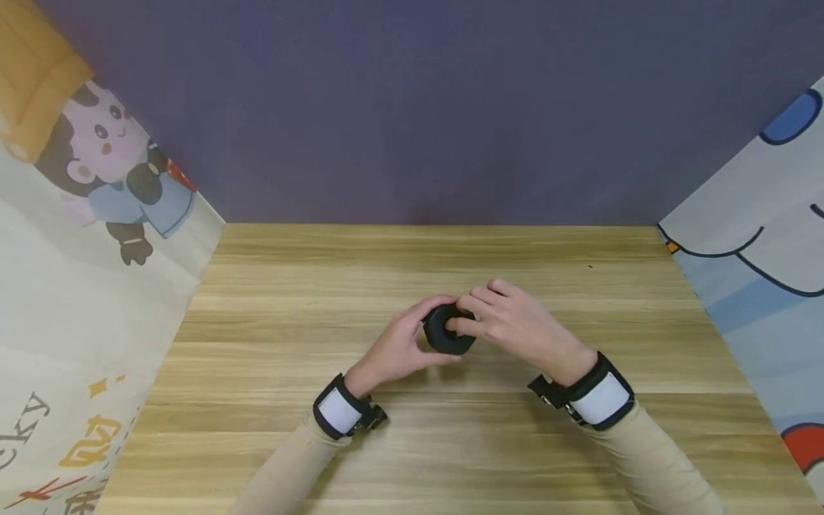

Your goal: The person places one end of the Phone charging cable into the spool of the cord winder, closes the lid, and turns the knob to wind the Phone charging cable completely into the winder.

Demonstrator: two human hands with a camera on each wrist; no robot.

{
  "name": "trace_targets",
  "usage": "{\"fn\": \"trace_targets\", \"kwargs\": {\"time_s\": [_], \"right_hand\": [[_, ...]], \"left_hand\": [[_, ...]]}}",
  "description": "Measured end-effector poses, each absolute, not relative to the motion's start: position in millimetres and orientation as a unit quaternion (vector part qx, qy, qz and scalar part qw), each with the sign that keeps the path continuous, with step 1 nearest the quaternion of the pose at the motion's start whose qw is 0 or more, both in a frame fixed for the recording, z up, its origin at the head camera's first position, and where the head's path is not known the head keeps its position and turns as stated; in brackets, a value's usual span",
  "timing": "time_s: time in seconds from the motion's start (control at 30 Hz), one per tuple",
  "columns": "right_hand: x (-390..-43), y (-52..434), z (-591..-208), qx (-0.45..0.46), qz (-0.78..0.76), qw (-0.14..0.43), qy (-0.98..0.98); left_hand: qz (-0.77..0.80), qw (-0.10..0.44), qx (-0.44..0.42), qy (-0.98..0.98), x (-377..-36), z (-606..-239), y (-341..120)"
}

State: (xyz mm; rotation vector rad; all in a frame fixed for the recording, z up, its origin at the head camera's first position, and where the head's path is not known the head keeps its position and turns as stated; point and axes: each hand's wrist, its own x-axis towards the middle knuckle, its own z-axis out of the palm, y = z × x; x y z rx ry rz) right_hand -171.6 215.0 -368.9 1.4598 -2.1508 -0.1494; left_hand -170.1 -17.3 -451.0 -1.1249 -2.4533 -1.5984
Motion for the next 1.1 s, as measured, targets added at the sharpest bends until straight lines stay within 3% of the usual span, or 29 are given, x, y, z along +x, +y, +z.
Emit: {"fn": "trace_targets", "kwargs": {"time_s": [0.53, 1.1], "right_hand": [[-174, 217, -376, 0.545, -0.025, 0.264, -0.796], [-164, 211, -390, 0.471, 0.012, 0.272, -0.839]], "left_hand": [[-0.518, -0.022, -0.371, -0.77, -172, -451, -20], [-0.522, -0.002, -0.355, -0.775, -170, -453, -19]]}}
